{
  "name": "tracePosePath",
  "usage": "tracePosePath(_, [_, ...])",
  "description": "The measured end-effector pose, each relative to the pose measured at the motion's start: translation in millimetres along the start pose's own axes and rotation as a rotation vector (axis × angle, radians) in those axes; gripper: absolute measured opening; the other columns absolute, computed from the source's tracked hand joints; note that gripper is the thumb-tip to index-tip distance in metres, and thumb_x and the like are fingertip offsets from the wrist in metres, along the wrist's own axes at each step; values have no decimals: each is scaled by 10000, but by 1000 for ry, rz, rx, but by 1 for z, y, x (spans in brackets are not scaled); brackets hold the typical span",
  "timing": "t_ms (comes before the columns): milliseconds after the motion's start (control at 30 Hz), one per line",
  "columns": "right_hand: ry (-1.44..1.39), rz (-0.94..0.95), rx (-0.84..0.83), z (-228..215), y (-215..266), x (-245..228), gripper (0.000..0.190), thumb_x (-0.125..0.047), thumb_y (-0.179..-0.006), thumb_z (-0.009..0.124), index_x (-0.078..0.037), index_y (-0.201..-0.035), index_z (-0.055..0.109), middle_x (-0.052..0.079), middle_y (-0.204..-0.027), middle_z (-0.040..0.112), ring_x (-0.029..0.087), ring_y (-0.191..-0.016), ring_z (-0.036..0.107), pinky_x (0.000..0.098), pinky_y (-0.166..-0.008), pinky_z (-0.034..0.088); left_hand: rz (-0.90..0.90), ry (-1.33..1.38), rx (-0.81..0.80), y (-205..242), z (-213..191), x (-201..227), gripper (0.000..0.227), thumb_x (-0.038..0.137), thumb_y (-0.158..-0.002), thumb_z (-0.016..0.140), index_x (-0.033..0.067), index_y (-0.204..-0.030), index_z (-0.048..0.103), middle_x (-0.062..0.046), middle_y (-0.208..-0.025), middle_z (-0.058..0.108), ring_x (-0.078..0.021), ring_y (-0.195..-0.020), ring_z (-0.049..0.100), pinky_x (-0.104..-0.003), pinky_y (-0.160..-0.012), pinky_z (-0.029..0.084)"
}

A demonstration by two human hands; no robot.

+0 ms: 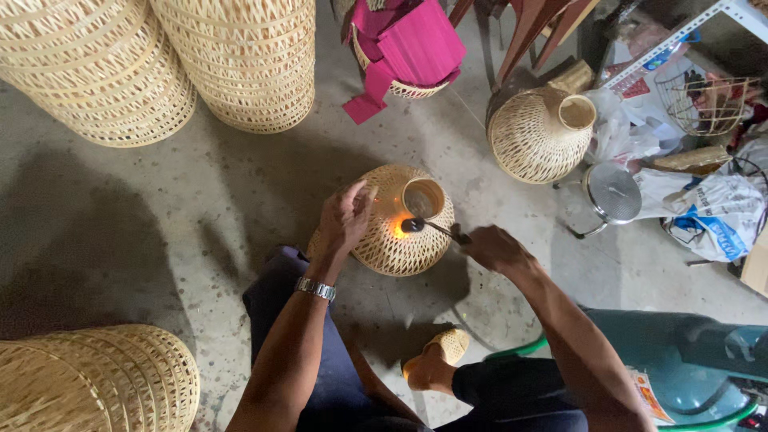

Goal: The person uses a handheld gas torch to singe away loose fibers and imperfections from the interior and exterior of several woven bamboo lamp shades.

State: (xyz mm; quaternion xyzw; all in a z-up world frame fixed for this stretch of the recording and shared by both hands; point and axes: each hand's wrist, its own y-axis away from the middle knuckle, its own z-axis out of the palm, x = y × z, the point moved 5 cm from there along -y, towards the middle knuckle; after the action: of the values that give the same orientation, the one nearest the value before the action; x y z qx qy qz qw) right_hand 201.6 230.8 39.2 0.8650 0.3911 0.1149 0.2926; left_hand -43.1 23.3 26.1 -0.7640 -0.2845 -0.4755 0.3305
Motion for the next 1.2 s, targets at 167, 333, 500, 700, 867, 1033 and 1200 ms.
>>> tracePosePath(167, [199,-120,166,12,30,32,317,-413,-978,553,-161,-970,745,163,-816,694,353,-767,700,489,-704,547,-34,-21,-6,-3,7,-6,356,297,-961,712,21,-1186,708,-131,-950,778,-230,-812,760,-347,-735,604])
tracePosePath(333, [-80,-7,373,9,-7,37,357,-402,-991,586,-58,-945,671,182,-830,703,381,-787,701,481,-701,558,-36,-44,-41,-1,19,-2,360,294,-954,719,13,-1178,703,-133,-957,773,-234,-830,756,-347,-732,601])
tracePosePath(500, [-94,119,178,18,16,57,406,-425,-1005,614,-38,-924,708,130,-739,675,269,-636,685,406,-567,547,33,-90,-1,1,21,4,349,290,-943,734,19,-1163,726,-141,-946,774,-244,-824,754,-358,-734,596])
tracePosePath(700, [-663,155,278,8,91,59,285,-349,-955,610,-85,-992,711,67,-597,605,139,-449,554,348,-412,458,-161,-292,-222,9,43,-15,308,273,-1008,668,90,-1256,680,-107,-797,752,-256,-672,719,-362,-594,571])
tracePosePath(867, [-1086,271,668,7,112,73,438,-367,-985,670,60,-889,651,76,-632,614,136,-479,550,334,-423,455,277,-309,-405,18,92,-24,154,106,-962,611,9,-1041,702,-127,-804,729,-240,-655,706,-364,-578,564])
tracePosePath(1033, [-1222,319,854,8,113,84,396,-380,-970,653,12,-916,672,59,-629,623,125,-477,571,314,-428,467,425,-674,-713,-3,164,-34,278,143,-1054,510,2,-927,713,-208,-845,728,-287,-728,718,-414,-657,577])
tracePosePath(1200, [-1272,361,929,15,107,98,439,-421,-970,653,13,-907,675,56,-635,619,115,-484,563,312,-435,468,540,-704,-807,-9,213,-50,665,282,-847,647,-36,-1413,506,-267,-1237,667,-395,-1223,616,-639,-1150,232])
